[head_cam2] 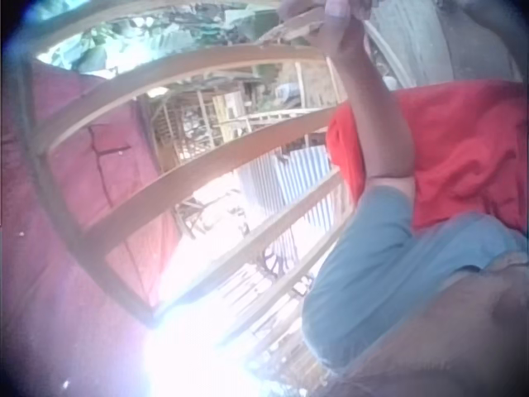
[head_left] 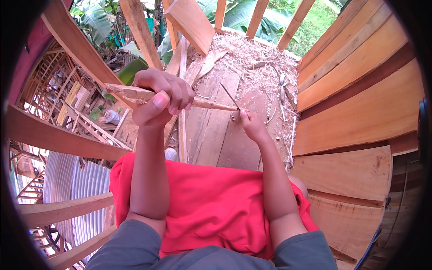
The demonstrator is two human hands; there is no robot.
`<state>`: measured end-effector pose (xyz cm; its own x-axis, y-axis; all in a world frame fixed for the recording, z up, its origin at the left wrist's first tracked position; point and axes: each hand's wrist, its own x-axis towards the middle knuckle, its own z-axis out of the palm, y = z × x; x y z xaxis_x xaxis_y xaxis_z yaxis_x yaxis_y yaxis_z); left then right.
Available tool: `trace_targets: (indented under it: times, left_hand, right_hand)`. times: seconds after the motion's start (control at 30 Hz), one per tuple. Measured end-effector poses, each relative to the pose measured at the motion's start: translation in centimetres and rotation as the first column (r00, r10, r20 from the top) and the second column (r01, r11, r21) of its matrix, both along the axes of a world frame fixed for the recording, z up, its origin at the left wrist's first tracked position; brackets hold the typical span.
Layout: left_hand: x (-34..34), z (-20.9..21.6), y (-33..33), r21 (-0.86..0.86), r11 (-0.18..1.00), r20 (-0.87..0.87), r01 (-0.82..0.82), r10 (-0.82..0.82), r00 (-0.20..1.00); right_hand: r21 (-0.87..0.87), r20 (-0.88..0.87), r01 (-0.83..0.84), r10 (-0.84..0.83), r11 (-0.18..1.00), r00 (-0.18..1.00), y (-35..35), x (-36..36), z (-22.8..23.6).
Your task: The person is carving a piece of wood using a knife. They hold the wood in their left hand and use the knife in their right hand to shave off thin strips of wood, gradually shaping the piece into a pointed form.
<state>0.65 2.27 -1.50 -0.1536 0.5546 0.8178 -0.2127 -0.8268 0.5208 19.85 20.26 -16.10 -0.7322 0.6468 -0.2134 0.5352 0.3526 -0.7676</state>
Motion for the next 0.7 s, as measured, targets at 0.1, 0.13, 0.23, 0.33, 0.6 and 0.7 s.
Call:
trace_targets:
  times: [0.1,0.13,0.23,0.33,0.6,0.7]
  left_hand:
    - [0.2,-0.2,0.3,-0.017,1.0,0.031,0.007,-0.006,0.999]
    - [0.3,0.0,-0.3,-0.026,1.0,0.014,-0.013,0.013,1.0]
    - [0.7,-0.4,-0.8,-0.05,0.996,0.019,-0.078,0.079,0.997]
    - [0.9,-0.6,-0.5,-0.059,0.985,0.091,-0.16,0.165,0.982]
    - [1.2,-0.8,0.1,-0.091,0.96,0.177,-0.265,0.278,0.944]
    - [1.3,-1.0,-0.7,-0.112,0.945,0.159,-0.308,0.323,0.933]
  right_hand:
    - [0.114,0.091,-0.01,-0.001,0.993,0.996,0.0,0.2,0.5]
    - [0.139,0.025,-0.065,0.062,0.988,0.998,-1.4,-0.3,2.3]
    - [0.137,-0.115,-0.173,0.19,0.975,0.975,-4.3,-1.2,5.7]
    - [0.028,-0.126,-0.108,0.11,0.994,0.986,-3.3,-1.5,4.2]
    - [0.117,-0.054,0.066,-0.06,0.991,0.997,-3.4,-2.2,3.4]
    - [0.043,-0.26,-0.062,0.071,0.997,0.963,-6.1,-2.8,6.0]
